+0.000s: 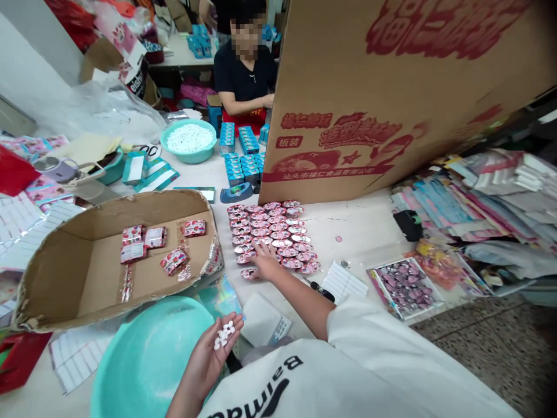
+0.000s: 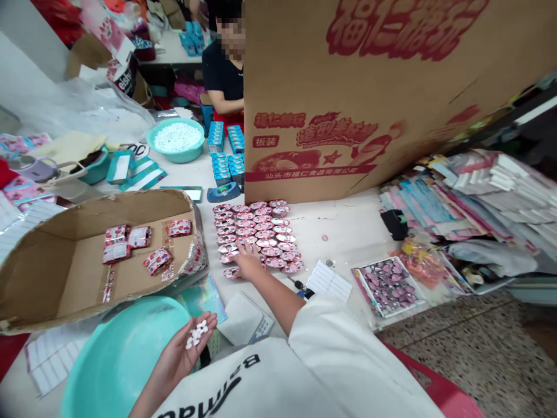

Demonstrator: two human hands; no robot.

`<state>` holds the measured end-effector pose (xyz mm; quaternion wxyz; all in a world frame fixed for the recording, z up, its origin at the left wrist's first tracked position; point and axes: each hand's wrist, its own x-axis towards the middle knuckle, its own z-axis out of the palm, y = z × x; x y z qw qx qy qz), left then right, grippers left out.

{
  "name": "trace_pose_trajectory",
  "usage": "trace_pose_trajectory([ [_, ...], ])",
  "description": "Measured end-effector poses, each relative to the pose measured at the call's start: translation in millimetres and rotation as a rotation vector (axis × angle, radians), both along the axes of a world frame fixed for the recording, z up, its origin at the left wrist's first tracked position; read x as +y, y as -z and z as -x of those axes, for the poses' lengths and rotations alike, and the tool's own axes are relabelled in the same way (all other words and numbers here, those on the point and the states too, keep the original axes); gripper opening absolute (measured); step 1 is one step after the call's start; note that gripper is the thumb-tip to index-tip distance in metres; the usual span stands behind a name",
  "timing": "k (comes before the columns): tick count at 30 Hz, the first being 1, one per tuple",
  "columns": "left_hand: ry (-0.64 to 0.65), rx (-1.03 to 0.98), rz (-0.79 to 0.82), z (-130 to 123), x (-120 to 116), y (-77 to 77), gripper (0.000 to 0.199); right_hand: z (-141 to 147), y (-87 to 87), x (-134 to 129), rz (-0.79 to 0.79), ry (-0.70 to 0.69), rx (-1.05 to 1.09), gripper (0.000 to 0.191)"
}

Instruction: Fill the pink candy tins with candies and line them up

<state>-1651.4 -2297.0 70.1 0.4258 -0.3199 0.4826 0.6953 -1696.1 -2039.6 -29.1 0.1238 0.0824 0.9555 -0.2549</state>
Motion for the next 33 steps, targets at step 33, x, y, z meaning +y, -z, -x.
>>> trace_pose_trajectory([
  [33,-0.412,-0.091,0.098,-68.8,35.8,25.4,0.055,118.0,-3.5,133.9,0.017,0.087,0.209,0.052],
])
